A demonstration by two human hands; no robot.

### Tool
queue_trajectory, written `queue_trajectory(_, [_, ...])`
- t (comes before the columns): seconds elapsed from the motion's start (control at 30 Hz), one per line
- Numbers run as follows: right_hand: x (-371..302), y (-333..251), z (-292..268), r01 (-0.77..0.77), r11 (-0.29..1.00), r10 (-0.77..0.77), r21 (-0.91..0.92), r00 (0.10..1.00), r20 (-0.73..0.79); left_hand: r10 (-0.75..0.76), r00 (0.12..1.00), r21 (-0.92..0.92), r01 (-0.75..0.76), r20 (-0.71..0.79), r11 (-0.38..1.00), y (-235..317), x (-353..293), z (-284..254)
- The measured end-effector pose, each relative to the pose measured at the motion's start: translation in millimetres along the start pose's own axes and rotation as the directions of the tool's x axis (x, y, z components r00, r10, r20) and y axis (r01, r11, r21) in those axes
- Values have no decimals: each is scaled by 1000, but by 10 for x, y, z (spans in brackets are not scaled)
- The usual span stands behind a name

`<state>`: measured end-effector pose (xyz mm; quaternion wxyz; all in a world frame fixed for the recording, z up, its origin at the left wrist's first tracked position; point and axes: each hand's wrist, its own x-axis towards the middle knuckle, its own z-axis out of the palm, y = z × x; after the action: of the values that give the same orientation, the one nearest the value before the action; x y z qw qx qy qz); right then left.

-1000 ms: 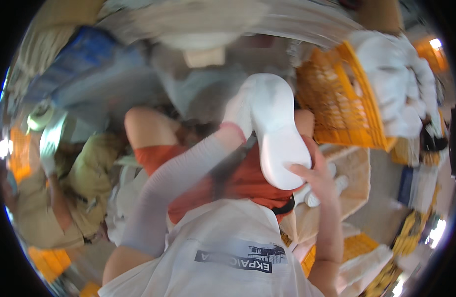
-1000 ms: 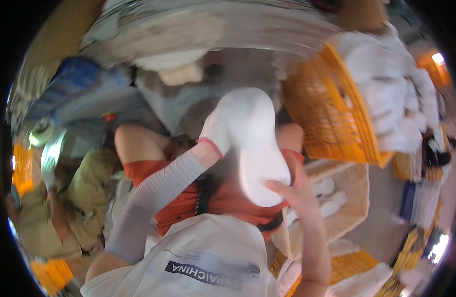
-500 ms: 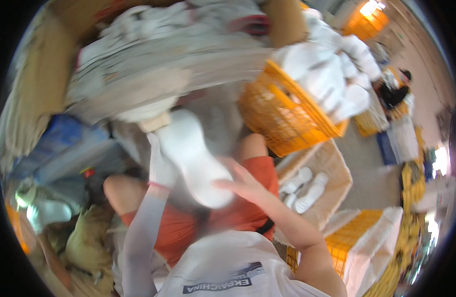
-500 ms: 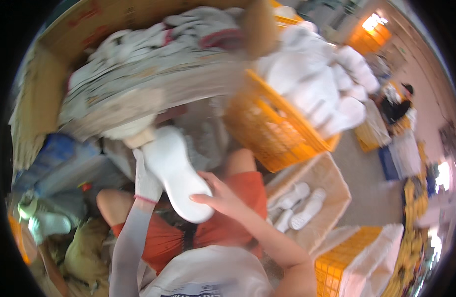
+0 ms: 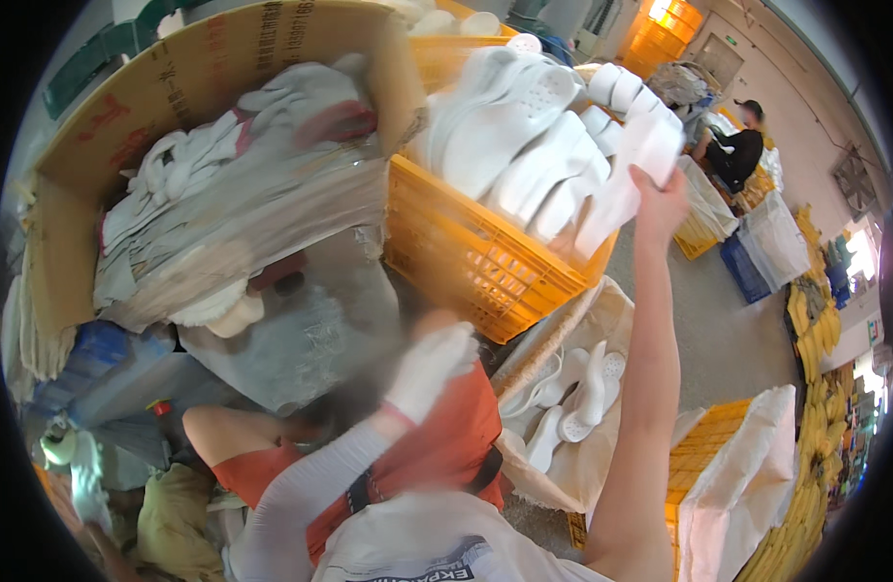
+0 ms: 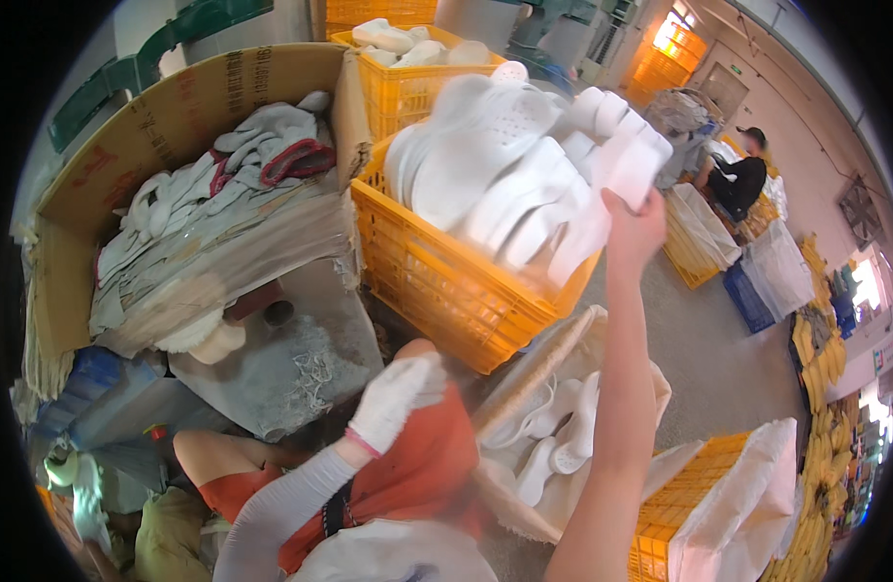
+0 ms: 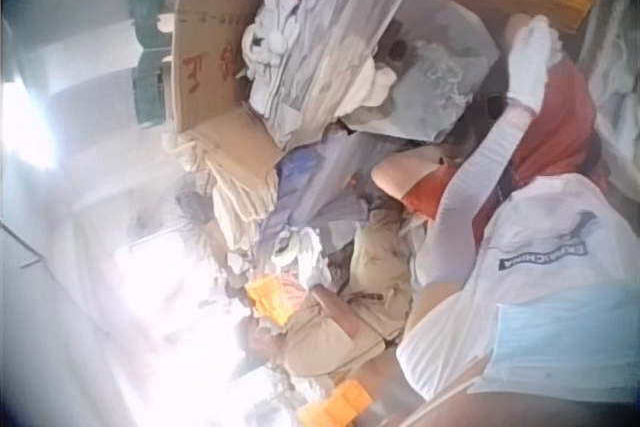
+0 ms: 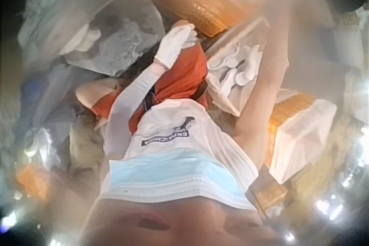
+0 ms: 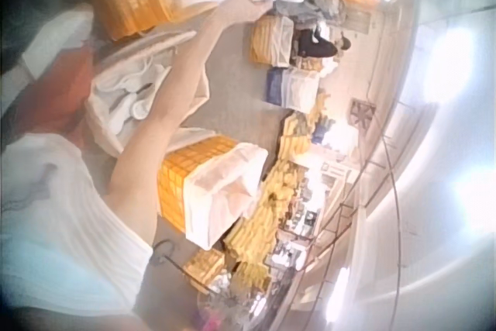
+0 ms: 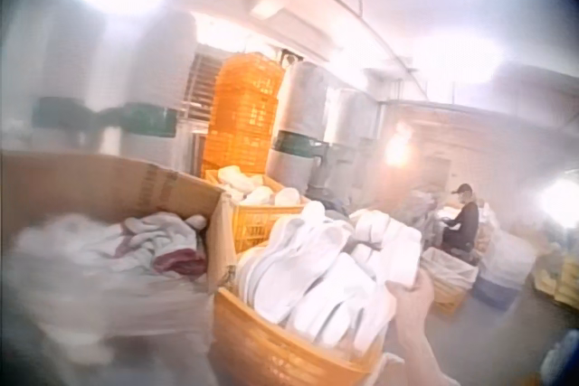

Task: The person sits on the floor and repeatedly rubs white slippers against a rotating brush to clean them. They handle the slippers one at a time, turning them over to clean different sides, then place them into a yellow basket.

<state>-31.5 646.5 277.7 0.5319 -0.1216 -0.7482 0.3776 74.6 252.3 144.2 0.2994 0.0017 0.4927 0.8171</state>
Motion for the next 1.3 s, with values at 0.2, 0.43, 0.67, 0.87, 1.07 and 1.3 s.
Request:
queue_trajectory(0.2, [-776,-2028,-561,239,914,-210,327,970,-123,214,972,93,-205,-99,974,608,-165,-394])
queue_trajectory(0.43, [-2750,-2025,543,-741,654,66,156,262,963,376,914,-476,-402,-152,782,578,-360,-982])
queue_trajectory(0.67, [-3767,-2580,1730,-796,522,208,-307,-230,951,241,673,-266,-558,-700,786,237,-317,-3008])
queue_trajectory(0.87, [-3847,-2819,1706,-705,676,222,-213,-81,972,416,712,-411,-681,-566,606,52,-227,-3492])
queue_trajectory(1.07, [-3905,-2647,1627,-722,623,235,-302,-196,952,236,792,-531,-566,-563,631,241,-330,-3328])
queue_trajectory(1.3, [-3774,-2780,1406,-646,748,74,-154,-149,986,90,989,-985,-128,-117,120,493,-726,-2965])
